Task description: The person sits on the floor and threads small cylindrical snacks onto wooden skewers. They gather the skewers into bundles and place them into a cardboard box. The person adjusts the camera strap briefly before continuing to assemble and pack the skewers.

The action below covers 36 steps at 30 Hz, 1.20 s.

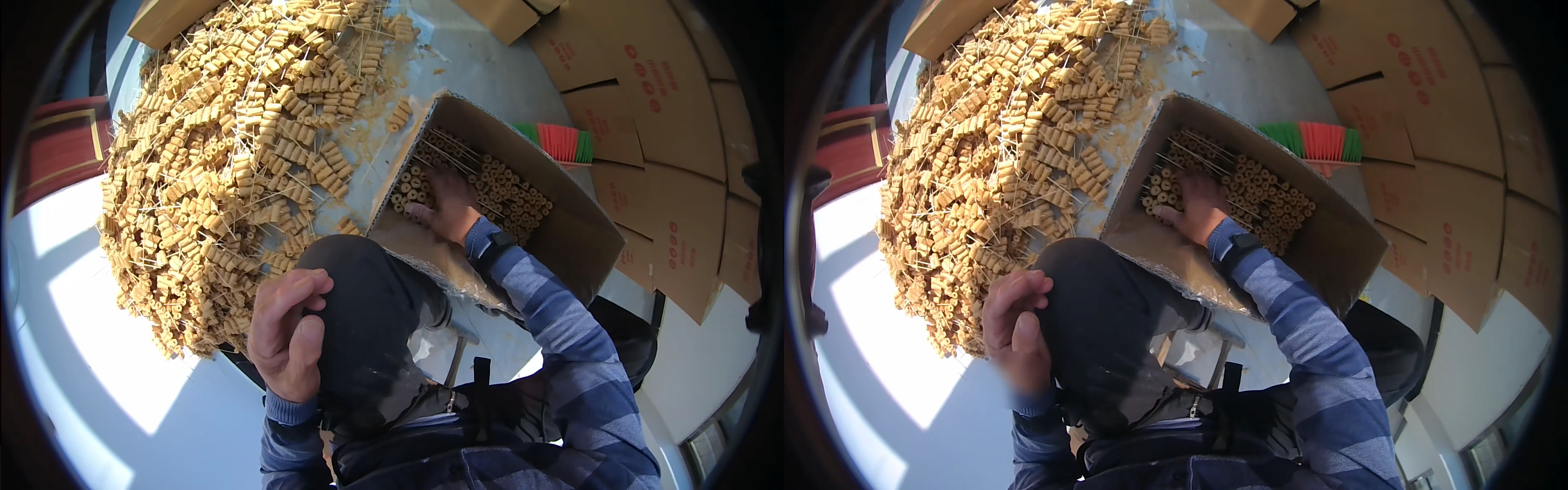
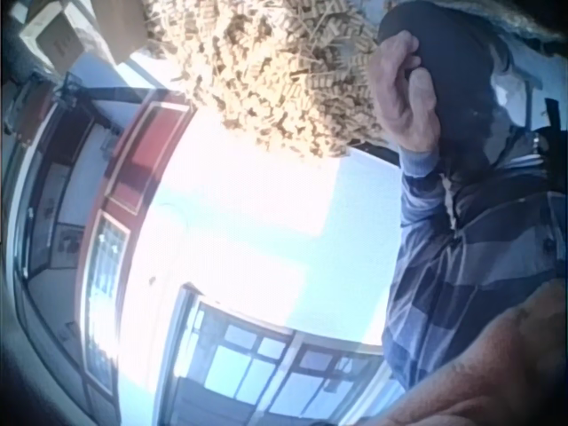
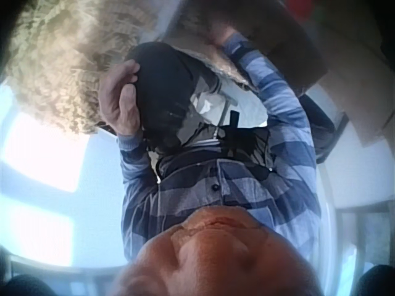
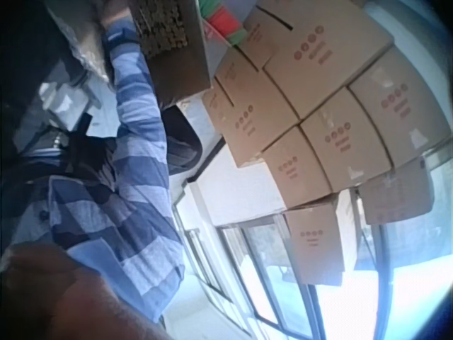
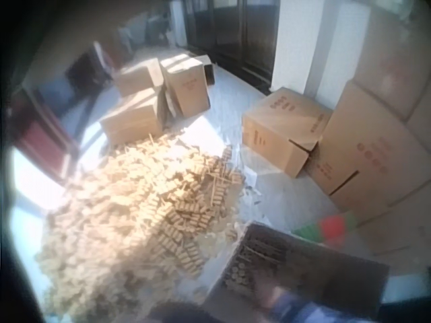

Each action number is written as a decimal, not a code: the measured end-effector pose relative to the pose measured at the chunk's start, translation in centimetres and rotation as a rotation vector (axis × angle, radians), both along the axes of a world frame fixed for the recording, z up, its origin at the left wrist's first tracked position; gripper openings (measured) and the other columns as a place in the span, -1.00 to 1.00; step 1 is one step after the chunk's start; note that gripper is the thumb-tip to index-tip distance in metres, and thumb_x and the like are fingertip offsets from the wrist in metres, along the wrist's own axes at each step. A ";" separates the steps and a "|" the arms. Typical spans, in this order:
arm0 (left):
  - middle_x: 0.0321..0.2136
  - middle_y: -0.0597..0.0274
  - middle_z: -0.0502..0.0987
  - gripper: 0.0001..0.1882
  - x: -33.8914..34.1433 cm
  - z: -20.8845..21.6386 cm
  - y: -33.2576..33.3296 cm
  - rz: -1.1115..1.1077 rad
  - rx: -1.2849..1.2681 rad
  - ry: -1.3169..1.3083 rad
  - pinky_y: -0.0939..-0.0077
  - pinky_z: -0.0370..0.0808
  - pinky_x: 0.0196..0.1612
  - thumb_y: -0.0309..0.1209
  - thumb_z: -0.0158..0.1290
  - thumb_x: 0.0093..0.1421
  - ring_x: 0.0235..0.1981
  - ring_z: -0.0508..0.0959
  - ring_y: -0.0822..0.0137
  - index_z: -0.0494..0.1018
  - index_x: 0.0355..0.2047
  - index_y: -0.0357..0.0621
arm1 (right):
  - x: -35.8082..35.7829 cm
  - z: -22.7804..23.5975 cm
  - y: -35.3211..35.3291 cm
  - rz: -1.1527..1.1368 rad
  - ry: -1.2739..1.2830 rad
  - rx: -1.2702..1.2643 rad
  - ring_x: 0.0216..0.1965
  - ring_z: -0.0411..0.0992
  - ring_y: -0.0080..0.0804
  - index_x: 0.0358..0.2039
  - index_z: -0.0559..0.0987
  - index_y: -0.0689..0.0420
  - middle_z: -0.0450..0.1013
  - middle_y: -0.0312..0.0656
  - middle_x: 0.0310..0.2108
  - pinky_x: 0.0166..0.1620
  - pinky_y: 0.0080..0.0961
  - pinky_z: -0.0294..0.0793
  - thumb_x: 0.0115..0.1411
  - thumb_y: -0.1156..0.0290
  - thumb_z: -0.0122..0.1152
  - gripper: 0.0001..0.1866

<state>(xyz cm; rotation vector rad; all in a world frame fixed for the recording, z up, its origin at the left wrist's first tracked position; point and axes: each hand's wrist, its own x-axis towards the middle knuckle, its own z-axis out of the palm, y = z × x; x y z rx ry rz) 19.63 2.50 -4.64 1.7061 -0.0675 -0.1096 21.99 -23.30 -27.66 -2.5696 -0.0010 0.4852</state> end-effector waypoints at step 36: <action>0.04 -0.09 0.57 -0.38 -9.9 -30.7 17.1 0.187 0.856 0.912 0.19 0.48 0.15 -0.16 0.20 0.17 0.06 0.57 -0.04 0.41 0.20 -0.14 | -11.5 20.4 -8.0 -0.323 0.231 0.138 0.09 0.43 -0.35 0.10 0.52 0.28 0.47 -0.11 0.06 0.17 -0.49 0.37 0.40 0.33 0.16 -0.64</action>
